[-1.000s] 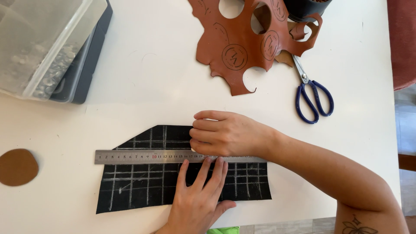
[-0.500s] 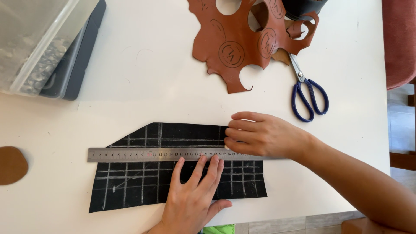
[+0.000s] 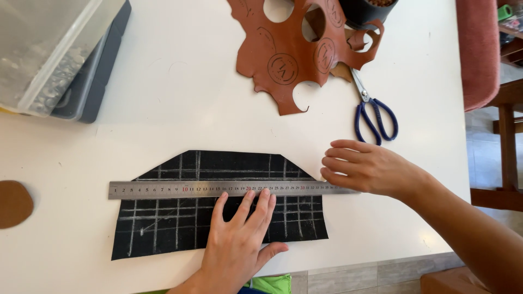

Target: Marking a grid pattern on a piece of leather using a ruler and a marking tool

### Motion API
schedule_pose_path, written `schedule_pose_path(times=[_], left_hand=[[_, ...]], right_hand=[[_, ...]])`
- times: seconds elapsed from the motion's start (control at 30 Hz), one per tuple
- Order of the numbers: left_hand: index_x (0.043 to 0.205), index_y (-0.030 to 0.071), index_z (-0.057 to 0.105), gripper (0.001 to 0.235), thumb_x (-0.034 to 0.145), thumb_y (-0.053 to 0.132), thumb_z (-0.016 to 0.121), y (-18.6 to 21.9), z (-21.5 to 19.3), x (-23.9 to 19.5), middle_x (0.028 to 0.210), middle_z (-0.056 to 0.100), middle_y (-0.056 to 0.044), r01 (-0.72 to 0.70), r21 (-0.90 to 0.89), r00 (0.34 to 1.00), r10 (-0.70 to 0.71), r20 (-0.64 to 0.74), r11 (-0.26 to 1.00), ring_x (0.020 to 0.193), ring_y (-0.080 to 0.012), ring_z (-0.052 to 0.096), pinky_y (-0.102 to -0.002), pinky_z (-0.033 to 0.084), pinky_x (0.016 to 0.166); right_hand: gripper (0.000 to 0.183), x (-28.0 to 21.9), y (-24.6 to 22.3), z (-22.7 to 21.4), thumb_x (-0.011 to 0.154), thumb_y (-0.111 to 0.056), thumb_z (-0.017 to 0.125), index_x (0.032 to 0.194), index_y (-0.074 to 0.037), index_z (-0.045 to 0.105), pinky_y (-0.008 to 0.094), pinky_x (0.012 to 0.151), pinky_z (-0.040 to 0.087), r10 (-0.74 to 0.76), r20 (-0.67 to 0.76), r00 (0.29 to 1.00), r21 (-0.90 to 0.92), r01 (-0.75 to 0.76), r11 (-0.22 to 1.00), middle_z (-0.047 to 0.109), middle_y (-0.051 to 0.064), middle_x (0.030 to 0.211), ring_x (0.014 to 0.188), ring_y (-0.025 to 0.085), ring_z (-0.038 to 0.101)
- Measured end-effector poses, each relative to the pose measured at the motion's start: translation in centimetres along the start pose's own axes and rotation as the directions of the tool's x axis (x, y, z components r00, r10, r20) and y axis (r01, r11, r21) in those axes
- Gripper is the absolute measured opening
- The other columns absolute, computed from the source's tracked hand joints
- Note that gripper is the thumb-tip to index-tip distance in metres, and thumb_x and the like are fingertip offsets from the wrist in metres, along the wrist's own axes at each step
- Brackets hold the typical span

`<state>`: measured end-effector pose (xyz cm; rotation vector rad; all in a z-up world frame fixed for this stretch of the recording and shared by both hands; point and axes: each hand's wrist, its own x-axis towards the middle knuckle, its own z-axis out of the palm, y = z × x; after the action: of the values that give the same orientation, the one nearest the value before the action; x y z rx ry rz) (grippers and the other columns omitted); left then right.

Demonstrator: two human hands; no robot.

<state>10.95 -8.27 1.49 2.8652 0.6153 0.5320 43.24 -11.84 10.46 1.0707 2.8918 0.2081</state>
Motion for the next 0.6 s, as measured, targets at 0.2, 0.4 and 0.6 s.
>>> schedule_pose_path(times=[0.2,0.4,0.6], left_hand=[[0.154,0.011,0.046,0.064,0.105,0.053,0.044,-3.6,-3.9,0.1,0.157,0.05,-0.01,-0.069,-0.286,0.996,0.082,0.033,0.956,0.144,-0.026,0.046,-0.043,0.029,0.123],[0.142,0.002,0.058,0.065,0.087,0.032,0.071,-15.1,-9.1,-2.4,0.135,0.062,-0.018,0.033,-0.227,0.998,-0.021,0.058,0.973,0.119,-0.0341,0.062,-0.046,0.05,0.104],[0.118,0.021,0.067,0.045,0.079,0.039,0.078,-20.6,-9.1,-2.9,0.109,0.067,0.002,0.251,-0.13,0.918,-0.193,0.346,0.959,0.103,-0.0221,0.063,-0.037,0.051,0.087]], right_hand=[[0.022,-0.8,-4.3,-1.1,0.103,-0.001,0.054,0.125,0.003,0.053,0.038,0.085,0.057,0.606,-0.058,0.794,0.426,-0.529,0.734,0.06,0.019,0.116,0.101,0.031,0.067],[0.043,0.9,-9.1,1.7,0.087,-0.036,0.079,0.118,-0.013,0.058,0.039,0.075,0.053,0.828,0.318,0.462,0.434,-0.847,0.306,0.059,0.006,0.123,0.092,0.023,0.066],[0.03,0.5,-7.6,2.2,0.085,-0.03,0.08,0.106,-0.017,0.064,0.033,0.073,0.049,0.785,0.419,0.457,0.438,-0.859,0.267,0.067,0.0,0.097,0.078,0.021,0.068]])
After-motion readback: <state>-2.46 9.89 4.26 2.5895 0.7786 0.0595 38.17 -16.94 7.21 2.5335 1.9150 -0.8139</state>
